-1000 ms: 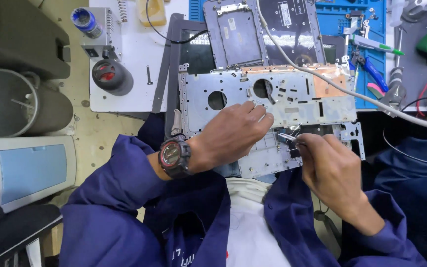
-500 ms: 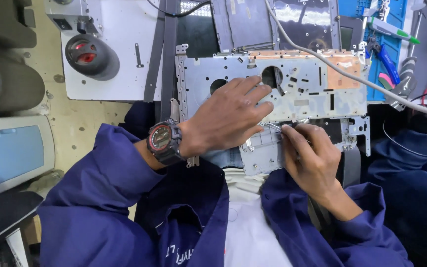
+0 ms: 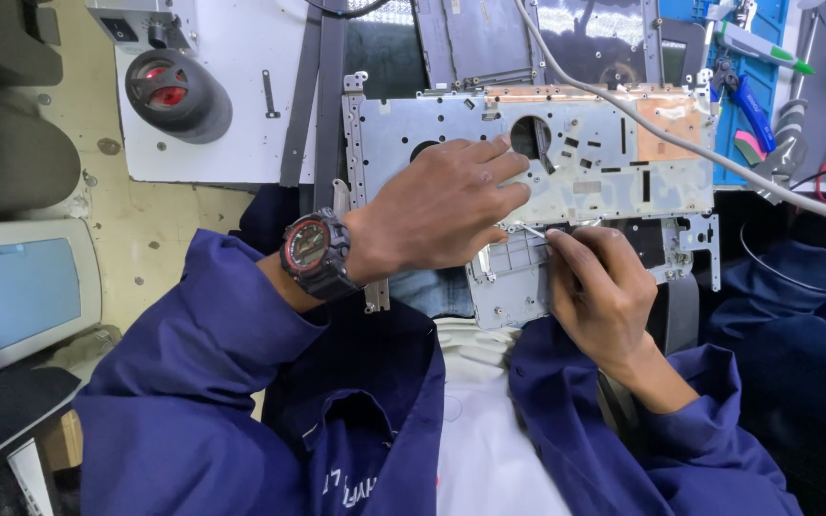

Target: The person holds a disassembled metal electronic chassis and uses a screwdriver to manipulate internal components. They rotate the chassis to access different areas while working on the internal wiring and mechanisms.

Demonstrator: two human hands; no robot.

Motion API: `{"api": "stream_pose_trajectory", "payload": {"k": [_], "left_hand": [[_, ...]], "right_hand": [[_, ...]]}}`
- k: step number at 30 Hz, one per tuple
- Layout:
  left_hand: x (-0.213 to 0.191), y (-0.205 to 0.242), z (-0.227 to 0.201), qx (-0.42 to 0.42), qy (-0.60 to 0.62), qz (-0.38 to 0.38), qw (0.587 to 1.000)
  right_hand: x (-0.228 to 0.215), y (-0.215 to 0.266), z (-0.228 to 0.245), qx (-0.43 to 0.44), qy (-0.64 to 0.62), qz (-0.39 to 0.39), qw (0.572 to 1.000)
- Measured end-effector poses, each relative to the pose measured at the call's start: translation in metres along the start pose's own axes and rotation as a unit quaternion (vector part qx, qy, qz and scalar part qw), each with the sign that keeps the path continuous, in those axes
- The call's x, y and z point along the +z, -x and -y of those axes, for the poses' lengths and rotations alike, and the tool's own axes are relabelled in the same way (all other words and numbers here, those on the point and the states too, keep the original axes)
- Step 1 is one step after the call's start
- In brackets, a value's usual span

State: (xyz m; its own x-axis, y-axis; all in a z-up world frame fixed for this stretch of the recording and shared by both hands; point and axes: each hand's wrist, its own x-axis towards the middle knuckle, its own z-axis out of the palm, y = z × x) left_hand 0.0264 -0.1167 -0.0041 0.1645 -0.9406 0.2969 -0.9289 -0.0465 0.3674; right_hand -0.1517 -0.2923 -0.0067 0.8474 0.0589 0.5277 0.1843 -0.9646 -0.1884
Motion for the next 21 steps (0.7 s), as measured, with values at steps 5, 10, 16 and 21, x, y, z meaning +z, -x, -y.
{"api": "stream_pose_trajectory", "payload": {"k": [5,10,16,21], "left_hand": [[0.000,0.000,0.003,0.004,0.015,0.002,1.000],[0.008,-0.002,0.006,0.010,0.009,-0.022,1.000],[0.015,-0.003,0.003,0.017,-0.034,-0.045,0.998],[0.014,-0.003,0.000,0.032,-0.059,-0.056,0.996]], "right_hand": [[0.001,-0.005,0.001,0.001,-0.013,0.001,1.000],[0.004,-0.008,-0.001,0.007,-0.020,-0.006,1.000],[0.003,-0.011,0.003,0.014,-0.025,-0.005,1.000],[0.003,-0.011,0.002,0.006,-0.017,-0.018,1.000]]}}
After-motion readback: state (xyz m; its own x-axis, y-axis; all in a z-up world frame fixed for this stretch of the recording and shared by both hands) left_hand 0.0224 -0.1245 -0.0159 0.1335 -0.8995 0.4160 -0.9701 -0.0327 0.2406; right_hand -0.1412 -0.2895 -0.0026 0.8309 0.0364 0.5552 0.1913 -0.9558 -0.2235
